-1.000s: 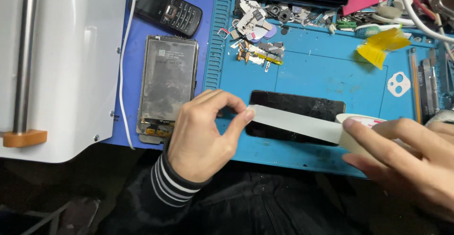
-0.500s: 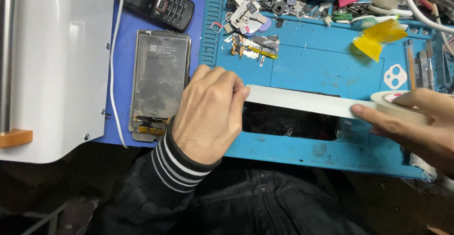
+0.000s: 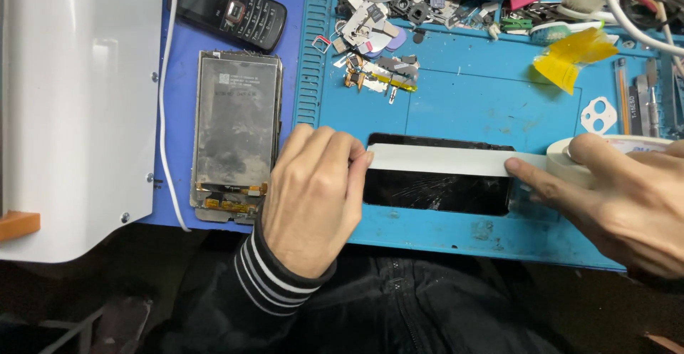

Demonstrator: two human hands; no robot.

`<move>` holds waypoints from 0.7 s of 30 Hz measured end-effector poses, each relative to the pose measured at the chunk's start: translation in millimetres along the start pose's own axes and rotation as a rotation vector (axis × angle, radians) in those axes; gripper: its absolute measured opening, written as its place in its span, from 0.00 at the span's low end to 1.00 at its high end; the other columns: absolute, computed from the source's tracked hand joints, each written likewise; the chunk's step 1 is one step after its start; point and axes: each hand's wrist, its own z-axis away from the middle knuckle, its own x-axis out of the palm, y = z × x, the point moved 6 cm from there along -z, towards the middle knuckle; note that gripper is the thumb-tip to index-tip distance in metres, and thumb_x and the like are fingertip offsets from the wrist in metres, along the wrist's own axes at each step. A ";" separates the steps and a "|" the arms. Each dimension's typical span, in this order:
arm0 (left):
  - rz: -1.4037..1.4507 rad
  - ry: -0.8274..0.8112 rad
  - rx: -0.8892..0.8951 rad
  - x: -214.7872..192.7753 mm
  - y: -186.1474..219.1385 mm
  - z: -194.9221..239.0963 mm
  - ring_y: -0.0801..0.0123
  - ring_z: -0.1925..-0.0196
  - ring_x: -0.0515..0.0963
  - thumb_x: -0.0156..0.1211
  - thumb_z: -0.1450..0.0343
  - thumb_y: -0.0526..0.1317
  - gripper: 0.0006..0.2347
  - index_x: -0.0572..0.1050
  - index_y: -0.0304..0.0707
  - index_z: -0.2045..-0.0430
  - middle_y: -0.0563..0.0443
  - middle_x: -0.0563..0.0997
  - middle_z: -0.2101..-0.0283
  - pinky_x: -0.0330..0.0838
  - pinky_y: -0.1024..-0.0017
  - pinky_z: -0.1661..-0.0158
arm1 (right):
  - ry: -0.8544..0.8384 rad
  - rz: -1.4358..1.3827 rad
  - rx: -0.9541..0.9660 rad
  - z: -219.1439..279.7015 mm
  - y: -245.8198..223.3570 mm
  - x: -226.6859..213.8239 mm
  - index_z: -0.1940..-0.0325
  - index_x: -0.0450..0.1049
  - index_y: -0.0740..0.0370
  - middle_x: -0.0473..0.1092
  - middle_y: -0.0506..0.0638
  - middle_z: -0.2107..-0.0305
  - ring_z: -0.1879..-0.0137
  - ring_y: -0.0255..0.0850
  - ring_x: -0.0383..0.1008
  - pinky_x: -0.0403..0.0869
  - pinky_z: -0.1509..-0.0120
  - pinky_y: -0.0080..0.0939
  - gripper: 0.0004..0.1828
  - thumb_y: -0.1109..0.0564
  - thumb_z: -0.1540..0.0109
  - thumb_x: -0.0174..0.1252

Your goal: Applying protective tape to a smartphone screen and trimming the edges using scissors.

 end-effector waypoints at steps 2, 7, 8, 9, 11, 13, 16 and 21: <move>0.030 -0.009 -0.024 -0.6 -0.4 1.4 0.64 0.69 0.70 0.63 0.33 0.26 0.03 0.74 0.29 0.75 0.46 0.76 0.71 0.69 0.69 0.66 | -0.103 -0.029 0.047 0.6 1.7 -0.1 0.28 0.57 0.23 0.66 0.40 0.68 0.79 0.27 0.82 0.86 0.73 0.29 0.32 0.42 0.37 0.48; -0.007 -0.019 -0.009 1.8 -1.6 -5.4 0.63 0.69 0.69 0.62 0.33 0.26 0.03 0.75 0.28 0.75 0.44 0.76 0.72 0.69 0.68 0.65 | -0.064 0.090 -0.037 -5.5 -0.8 -6.2 0.24 0.56 0.34 0.64 0.43 0.72 0.82 0.24 0.70 0.81 0.80 0.27 0.33 0.43 0.36 0.45; -0.016 -0.023 -0.006 2.9 -1.7 -6.9 0.62 0.68 0.69 0.62 0.33 0.26 0.03 0.74 0.28 0.74 0.44 0.75 0.72 0.69 0.67 0.64 | -0.071 0.108 -0.017 -6.6 0.5 -8.4 0.24 0.55 0.32 0.65 0.43 0.71 0.85 0.23 0.70 0.79 0.82 0.27 0.33 0.43 0.36 0.43; -0.016 -0.024 -0.005 2.5 -2.0 -7.6 0.62 0.68 0.69 0.62 0.33 0.26 0.03 0.74 0.28 0.74 0.44 0.75 0.72 0.69 0.67 0.64 | -0.071 0.108 -0.016 -7.6 2.3 -9.1 0.24 0.55 0.32 0.65 0.43 0.71 0.85 0.23 0.70 0.79 0.82 0.27 0.33 0.43 0.36 0.43; -0.016 -0.048 -0.008 3.3 -2.8 -8.8 0.63 0.69 0.68 0.61 0.32 0.26 0.03 0.74 0.29 0.75 0.44 0.75 0.73 0.69 0.67 0.64 | -0.034 0.029 -0.035 -9.5 4.0 -12.8 0.23 0.55 0.36 0.65 0.43 0.72 0.89 0.23 0.77 0.73 0.91 0.26 0.34 0.46 0.36 0.40; -0.026 -0.055 -0.008 3.1 -2.3 -8.8 0.62 0.68 0.68 0.61 0.32 0.26 0.03 0.74 0.29 0.75 0.44 0.74 0.73 0.69 0.67 0.64 | -0.019 0.007 -0.045 -10.5 2.6 -12.3 0.23 0.57 0.37 0.64 0.43 0.75 0.91 0.23 0.73 0.71 0.92 0.27 0.34 0.45 0.36 0.41; -0.043 -0.065 -0.009 5.8 -4.0 -8.1 0.63 0.68 0.68 0.61 0.32 0.27 0.03 0.74 0.30 0.75 0.44 0.74 0.73 0.69 0.67 0.64 | -0.021 -0.003 -0.058 -12.0 1.6 -8.1 0.24 0.57 0.38 0.62 0.42 0.76 0.90 0.25 0.75 0.71 0.92 0.28 0.34 0.45 0.37 0.43; -0.049 -0.067 -0.004 5.6 -3.9 -8.8 0.63 0.68 0.68 0.62 0.31 0.27 0.03 0.74 0.29 0.75 0.44 0.74 0.73 0.68 0.67 0.64 | -0.063 0.012 -0.086 -12.5 0.0 -1.4 0.22 0.54 0.38 0.62 0.42 0.75 0.92 0.22 0.73 0.73 0.93 0.28 0.37 0.49 0.38 0.44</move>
